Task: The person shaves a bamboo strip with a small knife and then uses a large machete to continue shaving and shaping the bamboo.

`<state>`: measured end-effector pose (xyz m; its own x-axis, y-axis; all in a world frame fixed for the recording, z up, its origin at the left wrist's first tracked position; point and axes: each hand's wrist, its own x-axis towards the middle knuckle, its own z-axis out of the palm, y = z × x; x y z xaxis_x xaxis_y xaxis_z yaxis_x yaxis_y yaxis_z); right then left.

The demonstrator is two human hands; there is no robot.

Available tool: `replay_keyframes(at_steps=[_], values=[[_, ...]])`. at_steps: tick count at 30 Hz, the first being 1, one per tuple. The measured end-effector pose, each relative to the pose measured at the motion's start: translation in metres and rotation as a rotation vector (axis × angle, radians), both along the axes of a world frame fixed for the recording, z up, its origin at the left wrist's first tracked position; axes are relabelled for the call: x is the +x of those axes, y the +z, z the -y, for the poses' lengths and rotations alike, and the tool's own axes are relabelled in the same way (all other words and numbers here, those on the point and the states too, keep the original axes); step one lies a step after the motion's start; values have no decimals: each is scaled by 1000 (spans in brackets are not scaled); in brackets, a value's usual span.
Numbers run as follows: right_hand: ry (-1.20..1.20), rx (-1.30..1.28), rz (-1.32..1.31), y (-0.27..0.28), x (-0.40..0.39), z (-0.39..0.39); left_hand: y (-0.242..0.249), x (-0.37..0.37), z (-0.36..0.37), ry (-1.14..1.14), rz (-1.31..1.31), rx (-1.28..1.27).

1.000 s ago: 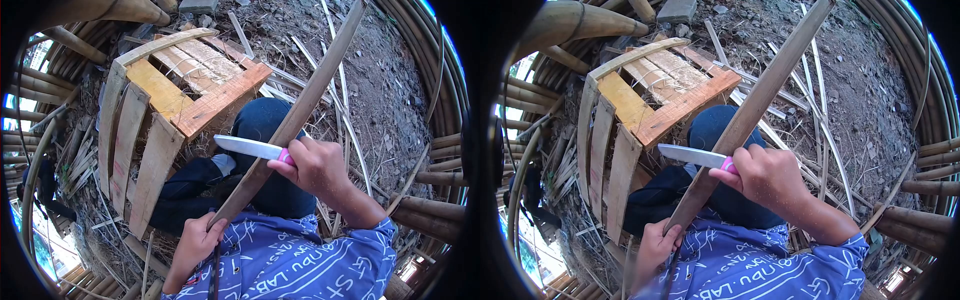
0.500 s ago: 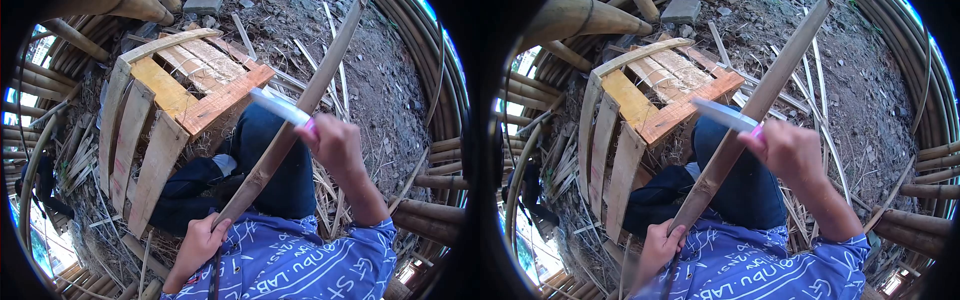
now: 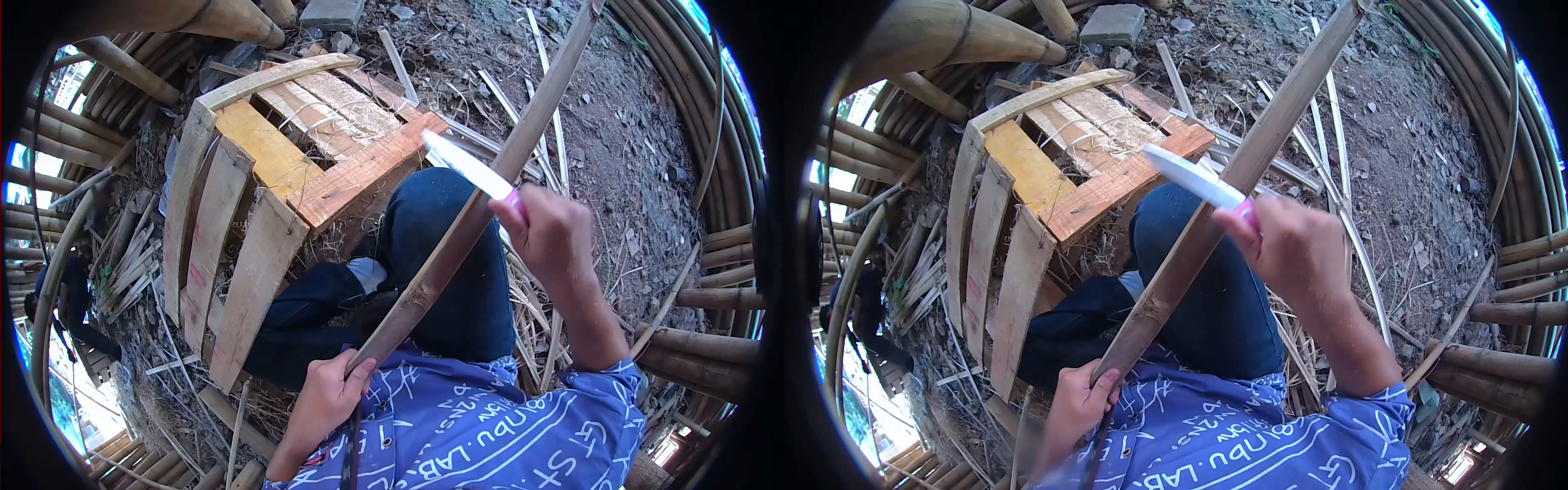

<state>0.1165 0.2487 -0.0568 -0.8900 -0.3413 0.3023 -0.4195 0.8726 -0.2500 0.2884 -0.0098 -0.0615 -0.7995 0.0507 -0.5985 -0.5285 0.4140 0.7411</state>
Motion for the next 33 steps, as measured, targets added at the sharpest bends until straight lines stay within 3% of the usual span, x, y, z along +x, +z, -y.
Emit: replay_keyframes(at_steps=[3,5,9,13,15,19,23,27,29,33], values=[[218,9,113,0,31,19,-4,1,2,-21,-44,-17],[208,0,102,-8,26,16,0,1,0,-8,-6,-2],[-72,-32,-22,-12,-9,-10,4,-3,-2,18,72,49],[209,24,89,-4,31,16,-2,-1,2,-9,29,26],[224,-3,90,-6,29,15,-2,0,2,3,-1,40],[-79,-61,35,-6,-10,-7,5,-1,-2,7,56,66],[232,68,172,8,33,18,-6,1,3,-7,-28,43],[13,-43,-9,-9,-1,-6,0,0,-1,23,21,106],[-114,-83,35,-7,-8,-9,-1,1,-2,22,18,98],[238,-14,180,-7,40,16,-10,2,3,-17,-46,37]])
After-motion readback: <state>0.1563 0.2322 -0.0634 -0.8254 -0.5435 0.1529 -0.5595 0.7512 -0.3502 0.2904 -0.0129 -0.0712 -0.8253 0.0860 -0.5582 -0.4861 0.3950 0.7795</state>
